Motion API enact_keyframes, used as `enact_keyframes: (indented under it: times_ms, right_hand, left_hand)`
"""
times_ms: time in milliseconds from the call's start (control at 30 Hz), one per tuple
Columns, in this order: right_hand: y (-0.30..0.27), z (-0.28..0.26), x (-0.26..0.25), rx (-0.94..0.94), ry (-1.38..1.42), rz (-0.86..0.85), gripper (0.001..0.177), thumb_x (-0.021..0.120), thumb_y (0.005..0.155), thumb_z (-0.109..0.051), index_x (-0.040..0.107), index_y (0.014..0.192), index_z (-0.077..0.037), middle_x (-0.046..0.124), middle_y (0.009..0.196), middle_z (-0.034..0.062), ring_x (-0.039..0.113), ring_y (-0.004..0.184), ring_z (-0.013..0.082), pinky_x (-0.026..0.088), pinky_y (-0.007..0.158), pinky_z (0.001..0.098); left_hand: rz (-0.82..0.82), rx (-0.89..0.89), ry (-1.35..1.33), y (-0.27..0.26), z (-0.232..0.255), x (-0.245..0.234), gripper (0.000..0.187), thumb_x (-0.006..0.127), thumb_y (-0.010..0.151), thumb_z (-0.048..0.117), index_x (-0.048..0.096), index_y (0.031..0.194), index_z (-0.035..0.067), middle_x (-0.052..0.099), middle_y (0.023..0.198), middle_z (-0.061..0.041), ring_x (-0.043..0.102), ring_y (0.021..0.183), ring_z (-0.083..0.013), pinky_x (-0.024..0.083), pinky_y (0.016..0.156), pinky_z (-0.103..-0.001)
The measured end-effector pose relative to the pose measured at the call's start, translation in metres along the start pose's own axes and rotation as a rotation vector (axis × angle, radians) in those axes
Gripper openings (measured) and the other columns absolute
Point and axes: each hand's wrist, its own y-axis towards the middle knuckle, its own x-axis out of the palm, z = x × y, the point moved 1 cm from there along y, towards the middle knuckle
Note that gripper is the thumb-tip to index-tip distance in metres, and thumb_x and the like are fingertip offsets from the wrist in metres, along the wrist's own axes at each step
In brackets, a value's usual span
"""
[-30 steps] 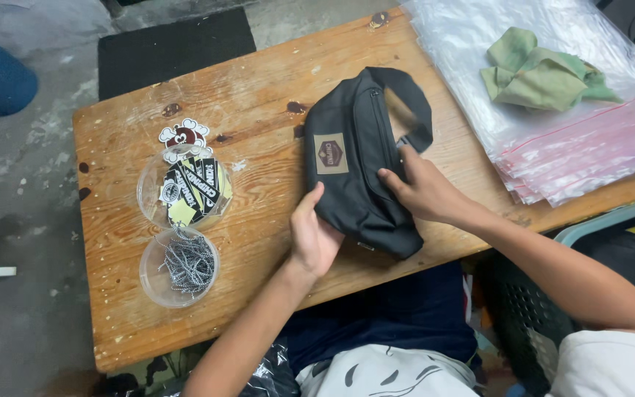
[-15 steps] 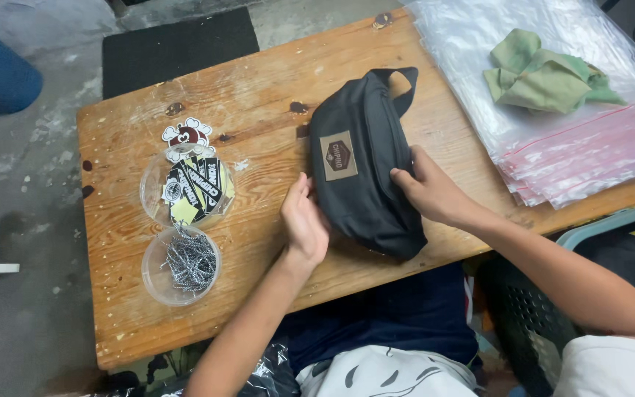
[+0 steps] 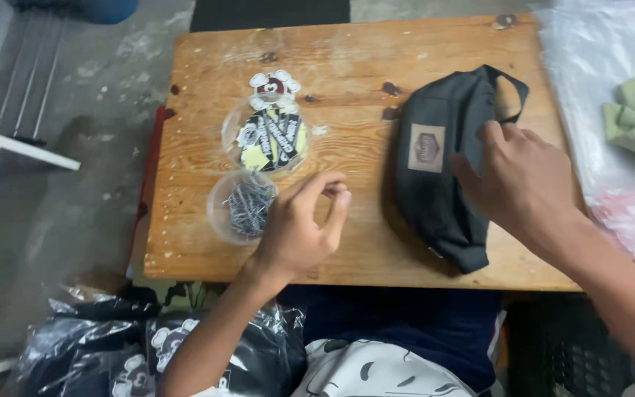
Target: The person wipes a clear plastic bag with a cloth, places a black bag inside, and seals it. They then wipe the black bag with the cloth and attach a keychain to it before placing it into a plastic bag.
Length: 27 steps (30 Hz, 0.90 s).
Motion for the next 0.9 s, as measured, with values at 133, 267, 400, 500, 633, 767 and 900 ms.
enact_keyframes:
  times_ms: [133,267,400,500,633,767,900]
  right_hand:
    - [0.023,-0.063,-0.004,-0.395,0.145,0.344,0.025,0.064,0.099,-0.038,0.067,0.102,-0.013,0.071,0.091,0.0054,0.071,0.081,0.0317,0.054,0.055,0.0449]
    - [0.046,-0.144,-0.001,-0.742,0.472,0.208,0.02,0.07,0.087,-0.028,0.068,0.1,-0.014,0.068,0.085,0.0033,0.071,0.083,0.029,0.055,0.066,0.043]
    - [0.056,-0.198,0.005,-0.789,0.535,0.014,0.021,0.07,0.086,-0.027,0.069,0.102,-0.014,0.069,0.088,0.0057,0.071,0.083,0.0321,0.058,0.065,0.0466]
    - [0.049,-0.218,0.007,-0.778,0.503,0.065,0.023,0.071,0.087,-0.028,0.069,0.102,-0.011,0.068,0.085,0.0064,0.071,0.081,0.0313,0.058,0.063,0.0448]
    - [0.063,-0.234,0.015,-0.849,0.486,0.206,0.02,0.069,0.088,-0.025,0.065,0.103,-0.012,0.06,0.087,0.007,0.066,0.087,0.0334,0.056,0.063,0.0449]
    - [0.067,-0.257,0.008,-0.979,0.492,0.369,0.021,0.074,0.084,-0.017,0.069,0.102,-0.009,0.057,0.092,0.0104,0.059,0.09,0.0318,0.053,0.072,0.043]
    - [0.084,-0.273,0.03,-1.021,0.438,0.408,0.011,0.077,0.082,-0.016,0.074,0.092,-0.013,0.059,0.086,0.0067,0.057,0.086,0.0243,0.051,0.077,0.0369]
  left_hand:
    - [0.23,0.06,0.181,-0.011,-0.027,-0.063,0.016,0.054,0.098,0.01,0.067,0.096,0.002,0.071,0.084,-0.01,0.067,0.071,-0.0239,0.048,0.068,-0.038]
    - [0.303,-0.24,-0.17,-0.026,-0.076,-0.095,0.021,0.05,0.103,0.014,0.068,0.103,0.003,0.073,0.088,-0.012,0.07,0.084,-0.0173,0.057,0.081,-0.034]
    - [0.31,-0.2,-0.086,-0.035,-0.101,-0.102,0.019,0.051,0.103,0.013,0.068,0.102,0.005,0.072,0.09,-0.014,0.072,0.089,-0.026,0.056,0.081,-0.039]
    - [0.309,-0.204,-0.02,-0.04,-0.106,-0.103,0.021,0.048,0.104,0.014,0.067,0.105,0.004,0.07,0.096,-0.015,0.07,0.094,-0.0307,0.056,0.084,-0.04]
    - [0.335,-0.298,-0.138,-0.043,-0.117,-0.1,0.029,0.04,0.106,0.019,0.06,0.114,0.0,0.066,0.103,-0.021,0.067,0.102,-0.0345,0.055,0.088,-0.047]
    - [0.331,-0.33,-0.179,-0.039,-0.122,-0.099,0.036,0.038,0.105,0.028,0.058,0.118,0.001,0.063,0.11,-0.02,0.064,0.11,-0.0365,0.053,0.093,-0.049]
    - [0.349,-0.319,-0.233,-0.033,-0.126,-0.098,0.037,0.037,0.104,0.029,0.057,0.118,0.001,0.061,0.111,-0.02,0.061,0.114,-0.0356,0.051,0.098,-0.051]
